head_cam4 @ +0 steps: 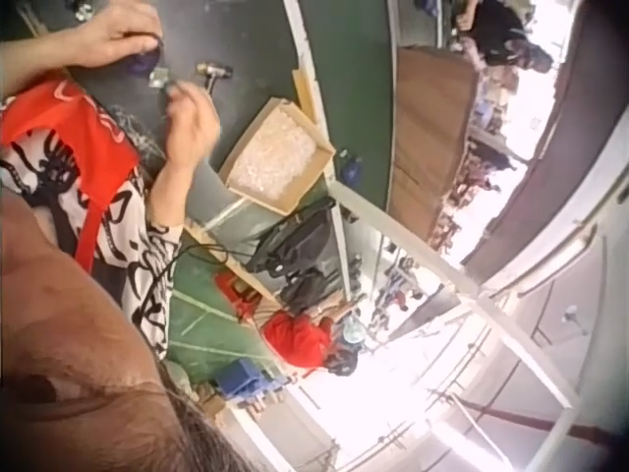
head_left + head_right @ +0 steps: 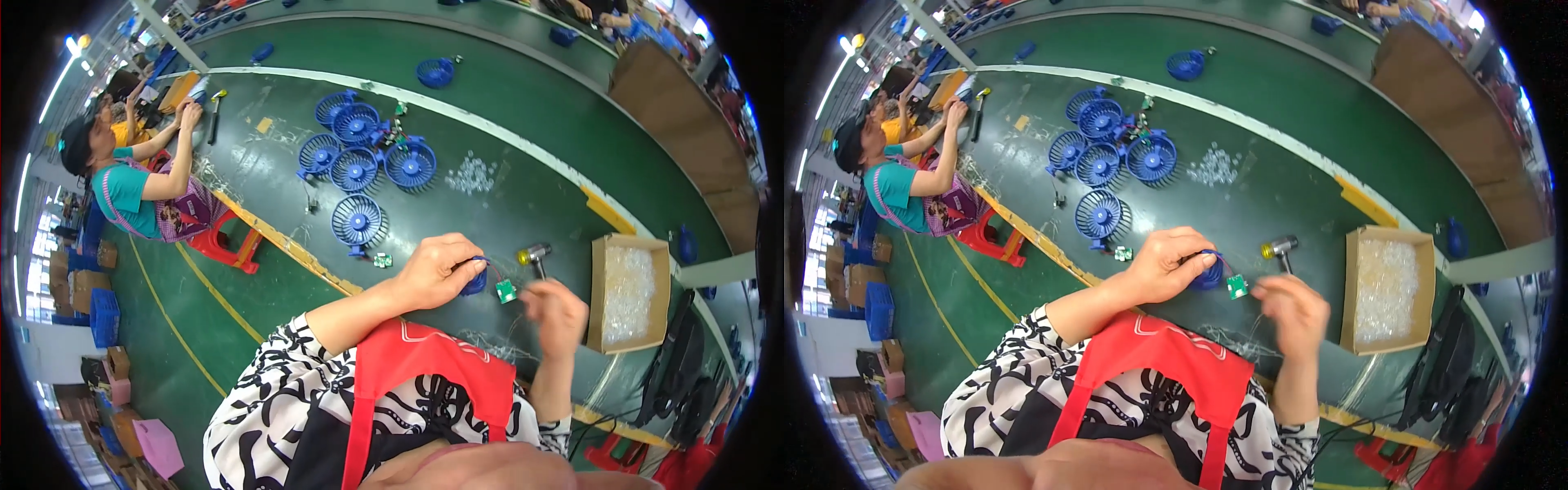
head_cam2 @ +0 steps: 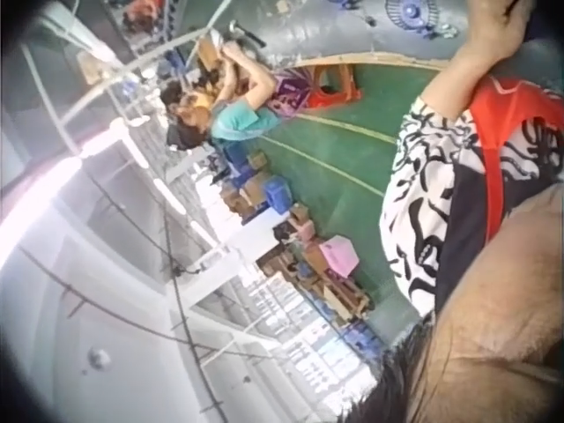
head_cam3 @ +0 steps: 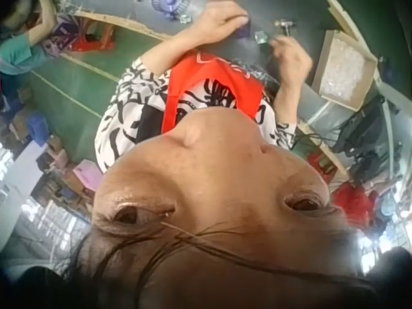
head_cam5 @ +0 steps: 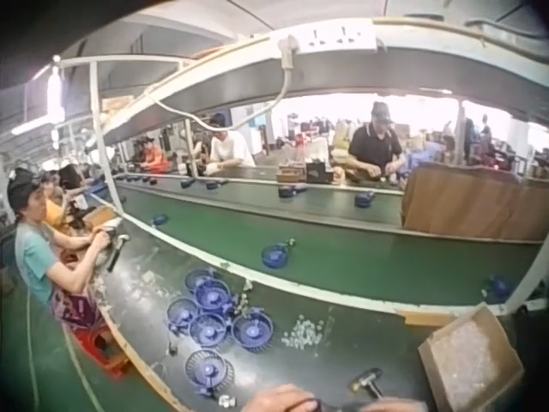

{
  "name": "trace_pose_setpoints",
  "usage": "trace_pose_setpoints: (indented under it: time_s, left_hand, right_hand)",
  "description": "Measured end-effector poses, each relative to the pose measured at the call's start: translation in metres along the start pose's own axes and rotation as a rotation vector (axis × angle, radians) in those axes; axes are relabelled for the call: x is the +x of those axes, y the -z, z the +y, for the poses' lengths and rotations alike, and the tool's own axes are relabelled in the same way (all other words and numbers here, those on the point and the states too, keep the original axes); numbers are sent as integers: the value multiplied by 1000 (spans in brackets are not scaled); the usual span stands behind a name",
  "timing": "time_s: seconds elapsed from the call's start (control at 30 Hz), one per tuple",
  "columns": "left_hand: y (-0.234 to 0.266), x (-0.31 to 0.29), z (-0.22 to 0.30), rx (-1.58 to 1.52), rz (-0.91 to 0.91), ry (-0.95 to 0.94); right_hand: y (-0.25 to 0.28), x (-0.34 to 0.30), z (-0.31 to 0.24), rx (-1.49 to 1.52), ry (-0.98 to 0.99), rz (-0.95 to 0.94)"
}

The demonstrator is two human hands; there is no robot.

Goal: The person assembles mini fan parts by taking fan covers from a conveyor belt, fitting small components into them by hand, tapping them with a hammer, and placing the assembled fan covers back onto the conveyor belt.

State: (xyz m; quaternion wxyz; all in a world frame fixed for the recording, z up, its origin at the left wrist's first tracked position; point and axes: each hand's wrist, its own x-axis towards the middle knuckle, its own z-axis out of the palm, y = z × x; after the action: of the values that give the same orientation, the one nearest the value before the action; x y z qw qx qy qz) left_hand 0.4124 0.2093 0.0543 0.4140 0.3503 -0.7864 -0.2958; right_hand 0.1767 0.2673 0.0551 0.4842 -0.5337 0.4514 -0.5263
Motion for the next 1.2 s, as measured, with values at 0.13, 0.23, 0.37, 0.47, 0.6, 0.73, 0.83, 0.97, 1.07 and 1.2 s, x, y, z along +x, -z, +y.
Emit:
trace_pose_setpoints:
  time_s: [0.13, 0.23, 0.37, 0.47, 0.6, 0.73, 0.83, 0.97, 1.07, 1.2]
  left_hand:
    - [5, 0, -10, -195, 29, 281]
    - [9, 2, -24, -309, 56, 415]
    - [7, 1, -34, -479, 37, 592]
    - [-1, -1, -35, -402, -160, 636]
    - [-12, -10, -26, -307, -399, 579]
    - [-7, -13, -26, -403, -389, 640]
    - [-1, -11, -26, -464, -357, 693]
    - [-6, -16, -31, -560, -310, 707]
    - [-11, -18, -41, -576, -322, 746]
    - [-14, -15, -38, -564, -337, 747]
  right_hand:
    - [90, -36, -4, 1112, 323, -40]
    - [131, -62, -26, 1006, 453, 284]
    - [139, -60, -12, 886, 261, 287]
    - [83, -35, 1, 365, 113, 253]
    - [-10, 20, -26, -604, 215, -72]
    - [-43, 37, -8, -691, 326, -237]
    - [-47, 34, 1, -649, 253, -272]
    - [-47, 31, 4, -647, 188, -276]
    - [-47, 31, 5, -612, 155, -266]
    - [-44, 29, 14, -541, 116, -233]
